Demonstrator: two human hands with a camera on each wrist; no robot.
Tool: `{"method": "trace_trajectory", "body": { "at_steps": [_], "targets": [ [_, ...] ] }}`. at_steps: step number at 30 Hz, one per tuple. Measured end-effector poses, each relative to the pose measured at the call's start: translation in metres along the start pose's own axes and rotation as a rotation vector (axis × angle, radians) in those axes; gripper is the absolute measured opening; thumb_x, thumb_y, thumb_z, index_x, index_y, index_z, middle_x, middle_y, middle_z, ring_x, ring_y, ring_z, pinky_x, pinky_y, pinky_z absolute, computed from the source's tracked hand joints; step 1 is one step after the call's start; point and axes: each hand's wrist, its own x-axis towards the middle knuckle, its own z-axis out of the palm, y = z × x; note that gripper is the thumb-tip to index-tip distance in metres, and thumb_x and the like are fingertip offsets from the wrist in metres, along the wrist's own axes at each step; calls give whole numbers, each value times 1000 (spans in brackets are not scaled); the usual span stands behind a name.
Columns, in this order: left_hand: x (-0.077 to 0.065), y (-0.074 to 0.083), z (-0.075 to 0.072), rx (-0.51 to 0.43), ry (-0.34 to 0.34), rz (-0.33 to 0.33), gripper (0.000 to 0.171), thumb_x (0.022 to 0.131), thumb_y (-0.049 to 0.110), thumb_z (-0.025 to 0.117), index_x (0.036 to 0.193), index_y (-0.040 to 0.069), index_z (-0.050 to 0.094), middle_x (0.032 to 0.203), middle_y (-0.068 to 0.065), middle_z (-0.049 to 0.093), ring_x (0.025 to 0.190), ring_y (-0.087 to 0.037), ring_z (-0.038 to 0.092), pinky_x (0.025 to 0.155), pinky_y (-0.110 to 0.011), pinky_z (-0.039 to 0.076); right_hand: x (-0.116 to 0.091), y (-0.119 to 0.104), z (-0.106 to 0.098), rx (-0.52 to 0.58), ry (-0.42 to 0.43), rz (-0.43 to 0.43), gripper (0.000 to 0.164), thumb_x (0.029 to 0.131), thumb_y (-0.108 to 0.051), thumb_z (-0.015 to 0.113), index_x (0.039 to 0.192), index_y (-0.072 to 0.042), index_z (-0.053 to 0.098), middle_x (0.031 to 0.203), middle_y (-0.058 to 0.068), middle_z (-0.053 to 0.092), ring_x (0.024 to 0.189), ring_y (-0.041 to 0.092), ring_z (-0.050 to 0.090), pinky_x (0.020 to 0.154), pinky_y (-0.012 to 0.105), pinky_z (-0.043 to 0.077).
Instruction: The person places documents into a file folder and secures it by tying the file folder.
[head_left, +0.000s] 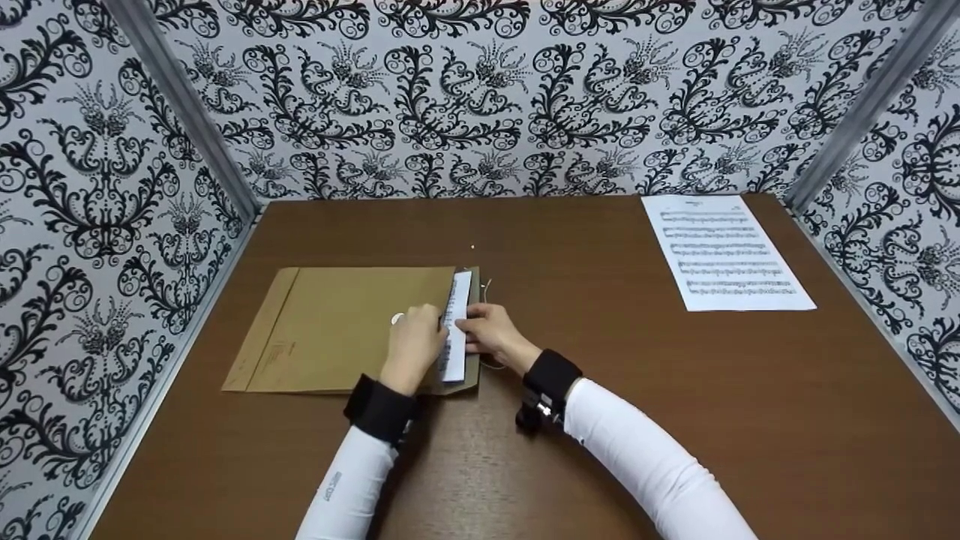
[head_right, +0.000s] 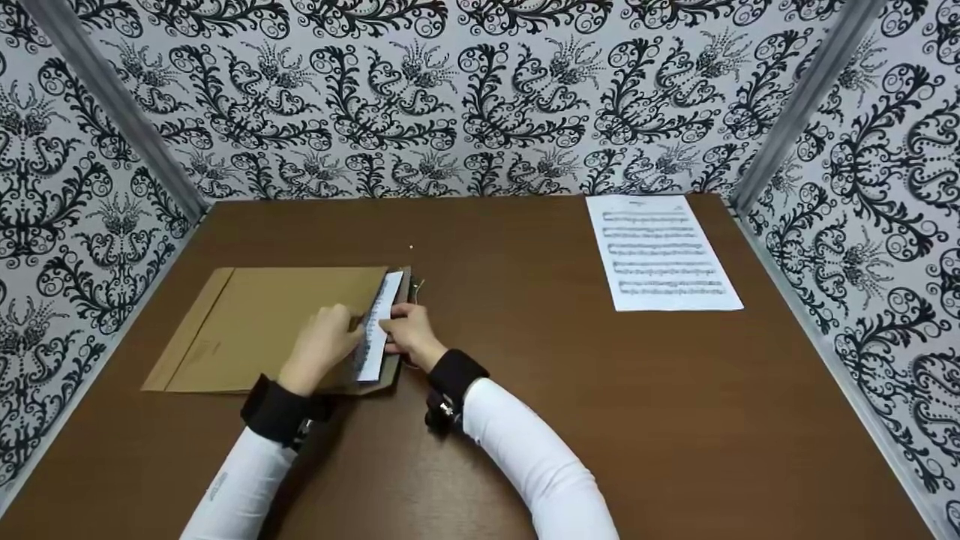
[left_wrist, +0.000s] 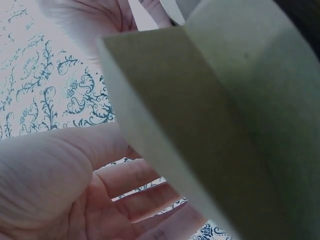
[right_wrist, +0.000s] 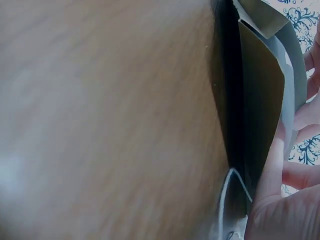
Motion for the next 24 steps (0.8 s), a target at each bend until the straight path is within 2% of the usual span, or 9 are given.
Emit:
{"method": "trace_trajectory", "body": {
  "at_steps": [6, 11, 15, 24],
  "targets": [
    [0, -1, 1, 13, 17, 9, 12, 87, 8, 70, 81, -3, 70, 90, -25, 76, 81, -45, 73, 73, -54, 56, 0, -4, 3, -55, 9, 11, 30, 99, -5, 61, 127, 4, 61, 79, -1, 62, 62, 5, 62, 57, 19, 57],
    [-1, -2, 3, 15, 69, 28, 12, 86, 6, 70, 78, -3, 70, 86, -25, 76, 78, -45, 72, 69, -54, 56, 0, -6, 5, -98, 17, 15, 32, 98, -6, 62, 129, 2, 61, 75, -4, 58, 59, 4, 56, 53, 16, 53],
    [-1, -2, 4, 21, 95, 36, 12, 85, 6, 70, 77, -3, 70, 85, -25, 76, 77, -46, 72, 69, -55, 55, 0, -6, 8, -78, 21, 18, 28, 98, -5, 61, 125, 2, 62, 75, -3, 56, 60, 4, 55, 53, 16, 52],
    [-3, -1, -1, 32, 94, 43, 13, 85, 7, 71, 78, -4, 70, 85, -25, 75, 77, -45, 72, 68, -54, 56, 2, -5, 17, -11, 29, 16, 27, 98, -4, 60, 125, 3, 61, 80, -3, 53, 61, 4, 52, 53, 16, 50]
  ]
}}
